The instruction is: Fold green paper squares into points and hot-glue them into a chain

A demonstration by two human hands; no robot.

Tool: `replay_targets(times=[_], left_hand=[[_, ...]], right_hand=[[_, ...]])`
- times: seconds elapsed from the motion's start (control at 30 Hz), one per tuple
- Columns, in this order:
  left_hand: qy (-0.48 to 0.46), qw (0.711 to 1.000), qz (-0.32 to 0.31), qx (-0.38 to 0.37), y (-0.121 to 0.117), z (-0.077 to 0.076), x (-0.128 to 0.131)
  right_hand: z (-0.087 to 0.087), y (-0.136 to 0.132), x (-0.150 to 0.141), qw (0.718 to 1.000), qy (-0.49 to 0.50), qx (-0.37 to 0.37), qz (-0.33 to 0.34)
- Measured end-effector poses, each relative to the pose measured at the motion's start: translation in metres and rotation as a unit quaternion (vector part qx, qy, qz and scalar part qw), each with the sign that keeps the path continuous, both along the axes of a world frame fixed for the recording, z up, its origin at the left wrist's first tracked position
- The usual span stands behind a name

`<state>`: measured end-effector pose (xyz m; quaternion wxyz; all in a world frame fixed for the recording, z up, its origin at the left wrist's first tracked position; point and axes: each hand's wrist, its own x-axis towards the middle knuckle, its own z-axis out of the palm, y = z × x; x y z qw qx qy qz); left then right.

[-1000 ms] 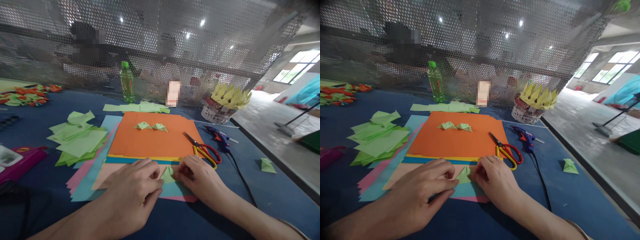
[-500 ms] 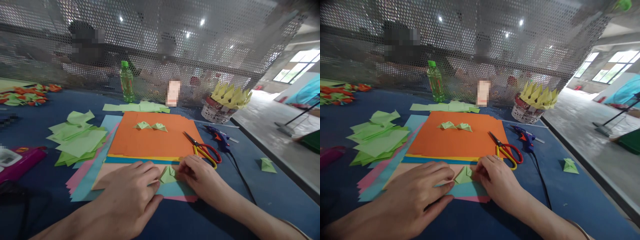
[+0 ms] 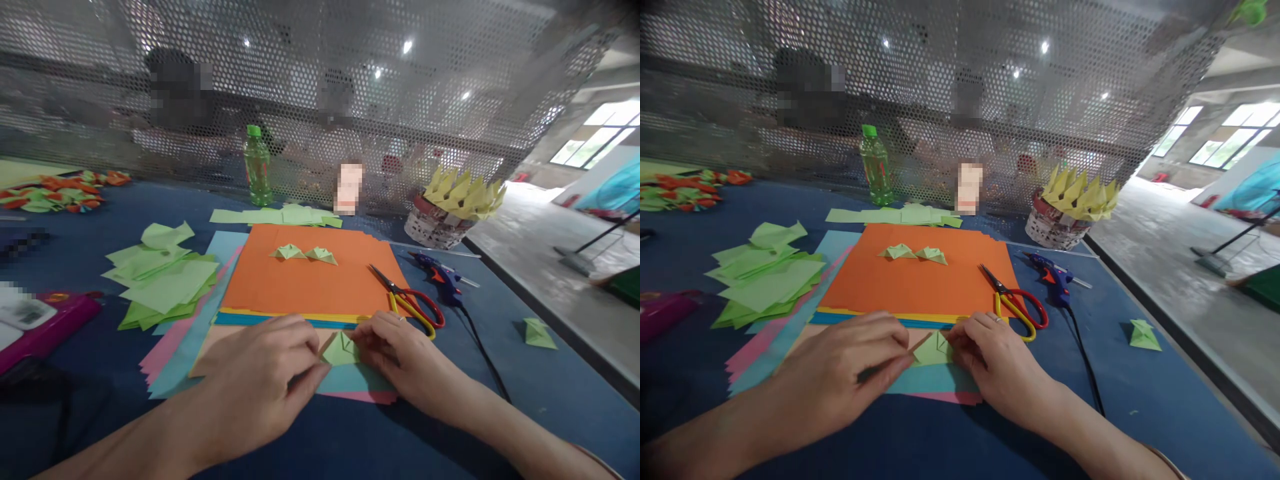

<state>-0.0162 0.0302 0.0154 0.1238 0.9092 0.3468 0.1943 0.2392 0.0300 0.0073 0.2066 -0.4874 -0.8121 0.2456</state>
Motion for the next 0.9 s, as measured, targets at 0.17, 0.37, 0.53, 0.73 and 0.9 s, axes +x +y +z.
replay_targets(times=[0.17,0.37,0.53,0.73,0.9], left_hand=[[-0.022,0.997,0.05,-0.051,0.011,-0.005,0.001],[-0.025,0.997,0.002,-0.078,0.015,-0.012,0.0],[-0.038,0.995,-0.053,-0.08,0.016,-0.009,0.006],[-0.068,0.988,-0.107,-0.089,0.015,-0.007,0.013],[-0.165,0.955,-0.042,-0.244,0.014,-0.005,0.011]], right_hand=[[0.0,-0.002,-0.001,1.0,0.0,-0.002,0.009],[-0.005,-0.004,-0.001,1.0,0.012,0.017,0.019],[-0.009,-0.002,-0.006,0.998,0.043,0.023,0.044],[-0.007,-0.005,-0.012,0.997,0.051,0.025,0.048],[-0.003,-0.005,-0.011,0.994,0.108,0.023,0.023]])
